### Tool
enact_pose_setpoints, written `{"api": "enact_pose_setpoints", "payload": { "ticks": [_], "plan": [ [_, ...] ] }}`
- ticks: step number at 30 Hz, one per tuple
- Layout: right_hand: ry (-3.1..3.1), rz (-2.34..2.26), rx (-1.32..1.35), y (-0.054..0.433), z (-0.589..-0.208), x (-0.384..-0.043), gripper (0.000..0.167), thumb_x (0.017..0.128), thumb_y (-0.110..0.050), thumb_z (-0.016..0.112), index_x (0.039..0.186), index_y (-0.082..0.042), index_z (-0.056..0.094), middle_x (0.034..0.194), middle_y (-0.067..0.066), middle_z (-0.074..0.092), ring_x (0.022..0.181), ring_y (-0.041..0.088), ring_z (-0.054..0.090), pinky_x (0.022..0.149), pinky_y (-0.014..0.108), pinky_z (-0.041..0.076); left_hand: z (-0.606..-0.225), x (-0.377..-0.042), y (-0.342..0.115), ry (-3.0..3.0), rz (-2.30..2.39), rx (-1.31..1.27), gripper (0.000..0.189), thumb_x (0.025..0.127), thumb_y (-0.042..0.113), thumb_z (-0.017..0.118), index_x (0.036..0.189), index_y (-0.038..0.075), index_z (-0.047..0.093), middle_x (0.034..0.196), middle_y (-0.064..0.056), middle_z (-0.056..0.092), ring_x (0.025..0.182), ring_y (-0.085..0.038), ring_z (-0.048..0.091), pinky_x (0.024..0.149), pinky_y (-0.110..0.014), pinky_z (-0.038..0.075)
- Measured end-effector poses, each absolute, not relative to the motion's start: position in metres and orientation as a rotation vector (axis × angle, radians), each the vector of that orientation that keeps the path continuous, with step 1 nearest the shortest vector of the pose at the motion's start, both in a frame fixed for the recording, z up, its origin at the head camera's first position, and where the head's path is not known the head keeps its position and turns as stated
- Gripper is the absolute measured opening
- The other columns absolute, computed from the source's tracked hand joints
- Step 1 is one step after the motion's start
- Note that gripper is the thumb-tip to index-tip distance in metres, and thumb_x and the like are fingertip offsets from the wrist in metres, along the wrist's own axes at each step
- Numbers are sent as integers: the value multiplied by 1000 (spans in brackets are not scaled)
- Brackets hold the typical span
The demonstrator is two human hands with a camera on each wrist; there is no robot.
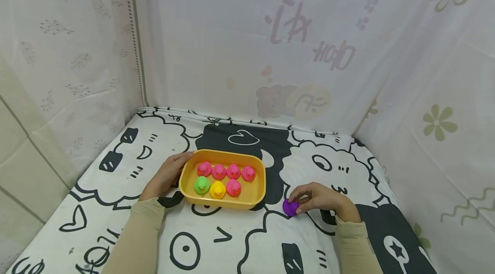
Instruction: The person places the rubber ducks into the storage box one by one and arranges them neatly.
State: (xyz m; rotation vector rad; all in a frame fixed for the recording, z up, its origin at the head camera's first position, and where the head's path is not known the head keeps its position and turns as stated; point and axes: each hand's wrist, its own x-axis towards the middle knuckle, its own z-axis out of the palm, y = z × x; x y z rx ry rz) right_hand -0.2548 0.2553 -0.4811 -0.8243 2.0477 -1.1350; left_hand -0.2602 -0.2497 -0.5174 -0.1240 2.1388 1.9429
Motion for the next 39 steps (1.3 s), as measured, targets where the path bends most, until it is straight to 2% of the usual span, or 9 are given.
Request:
{"api": "enact_pose_setpoints", "payload": {
  "ticks": [10,17,24,32,39],
  "plan": [
    [2131,-1124,-821,252,-481,-254,26,88,-13,78,114,-9,73,116,9,70,105,25,69,88,32,57,-517,-260,-249,2129,1954,-123,78,93,67,54,146,10,51,128,-17,62,92,-24,66,78,-32,59],
    [2173,-1156,-833,254,-481,-253,26,90,-16,76,115,-9,73,113,6,73,103,22,70,86,33,57,-517,-260,-250,2138,1943,-115,79,94,68,53,148,11,49,136,-16,59,100,-25,65,82,-31,58],
    [2175,-1188,-839,256,-484,-254,25,91,-16,75,116,-9,72,113,6,73,104,23,69,87,33,57,-518,-260,-250,2135,1943,-115,80,93,68,54,149,11,47,138,-16,57,103,-25,65,84,-32,58],
    [2215,-1189,-808,256,-487,-255,24,92,-15,75,115,-9,73,110,8,73,95,21,69,82,31,57,-518,-260,-250,2142,1943,-111,79,94,68,53,149,11,48,138,-17,57,102,-25,64,83,-31,58],
    [2224,-1211,-798,255,-489,-256,23,93,-15,74,114,-8,73,107,9,74,95,23,69,83,30,57,-519,-261,-250,2142,1949,-97,79,95,67,52,149,10,47,139,-17,56,103,-25,64,84,-31,58]
  ]
}}
